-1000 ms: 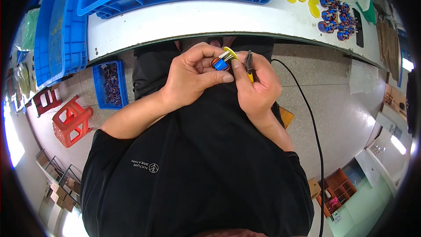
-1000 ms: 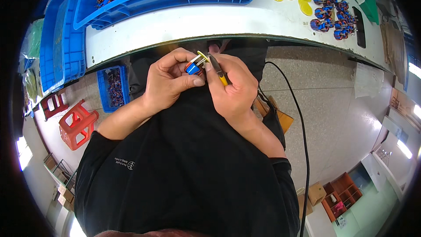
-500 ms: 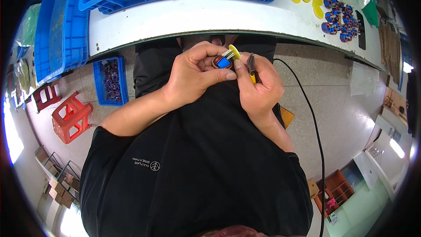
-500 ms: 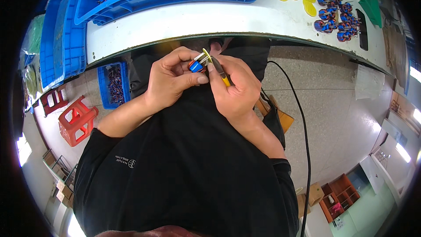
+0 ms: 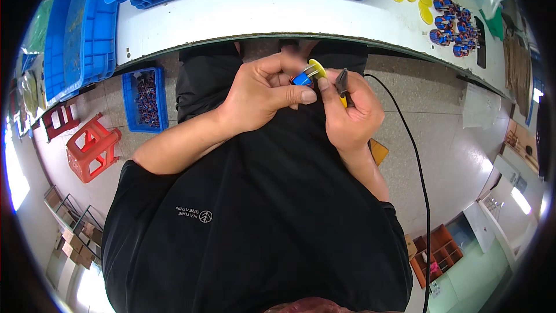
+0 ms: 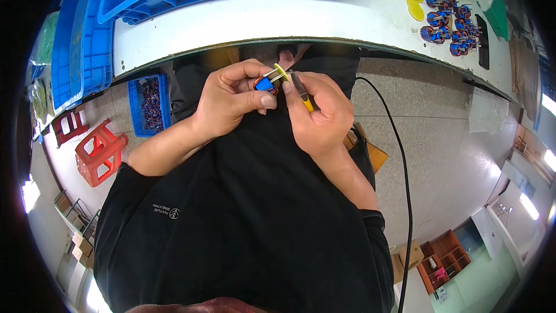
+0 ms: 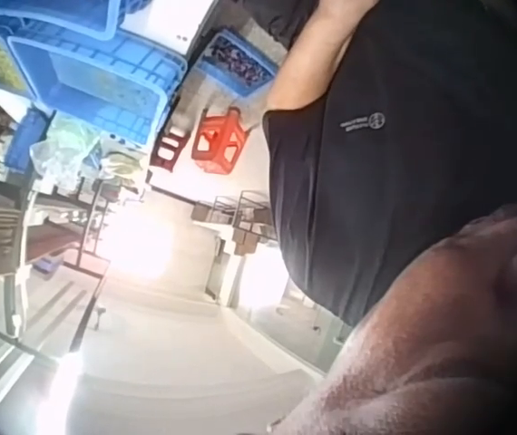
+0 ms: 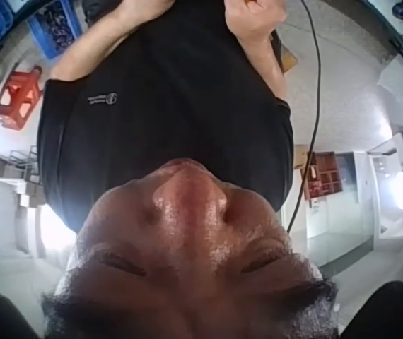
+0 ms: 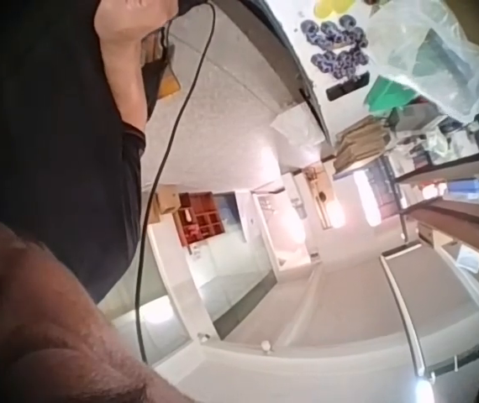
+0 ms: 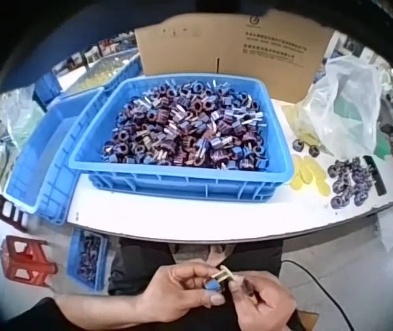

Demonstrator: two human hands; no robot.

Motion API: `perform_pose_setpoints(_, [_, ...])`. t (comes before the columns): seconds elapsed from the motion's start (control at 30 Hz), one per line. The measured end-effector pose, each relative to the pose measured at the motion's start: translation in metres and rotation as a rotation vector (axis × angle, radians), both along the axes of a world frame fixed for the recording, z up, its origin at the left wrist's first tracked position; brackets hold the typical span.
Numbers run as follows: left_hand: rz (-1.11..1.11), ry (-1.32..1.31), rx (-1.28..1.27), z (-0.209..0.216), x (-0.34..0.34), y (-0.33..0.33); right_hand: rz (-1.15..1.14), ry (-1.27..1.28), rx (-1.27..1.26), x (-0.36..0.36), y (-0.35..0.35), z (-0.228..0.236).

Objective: Assembling small electronic components by inserting plastic parts into metallic rings using needle-nose pliers.

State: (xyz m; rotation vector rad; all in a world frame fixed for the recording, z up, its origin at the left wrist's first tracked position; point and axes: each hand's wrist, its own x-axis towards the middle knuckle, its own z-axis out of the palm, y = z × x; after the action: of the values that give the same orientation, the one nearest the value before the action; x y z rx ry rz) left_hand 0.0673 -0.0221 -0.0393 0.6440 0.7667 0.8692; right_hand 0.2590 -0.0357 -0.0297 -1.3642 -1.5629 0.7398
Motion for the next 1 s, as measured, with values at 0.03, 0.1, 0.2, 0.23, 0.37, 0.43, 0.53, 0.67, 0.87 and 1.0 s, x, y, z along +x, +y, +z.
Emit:
perform_pose_setpoints(0.03, [-0.025,0.004,-0.046,0.001,0.0,0.0,0.001,0.006,-0.008,0.0,0.0,0.0])
perform_pose_setpoints(0.1, [-0.005,0.046,0.046,-0.004,0.001,-0.002,0.0,-0.009,0.007,0.0,-0.002,0.0])
perform_pose_setpoints(0.2, [0.048,0.174,0.327,-0.014,0.005,-0.006,-0.011,-0.052,0.053,-0.002,-0.005,0.0])
perform_pose_setpoints(0.23, [0.046,0.172,0.326,-0.013,0.006,-0.006,-0.012,-0.054,0.051,-0.002,-0.006,0.0])
perform_pose_setpoints(0.37, [0.018,0.35,0.387,-0.003,0.007,-0.007,-0.116,-0.049,0.018,-0.007,-0.01,0.003])
perform_pose_setpoints(0.43, [0.031,0.34,0.381,-0.004,0.009,-0.008,-0.123,-0.058,0.03,-0.009,-0.011,0.001])
perform_pose_setpoints(0.53, [0.069,0.307,0.36,-0.006,0.012,-0.009,-0.143,-0.089,0.062,-0.01,-0.012,0.0])
perform_pose_setpoints(0.67, [0.061,0.344,0.371,-0.005,0.013,-0.008,-0.153,-0.112,0.078,-0.01,-0.011,-0.001])
perform_pose_setpoints(0.87, [0.057,0.354,0.364,-0.004,0.011,-0.006,-0.137,-0.081,0.078,-0.009,-0.012,-0.002])
perform_pose_setpoints(1.0, [0.104,0.29,0.352,-0.007,0.014,-0.005,-0.115,-0.1,0.081,-0.009,-0.011,-0.002])
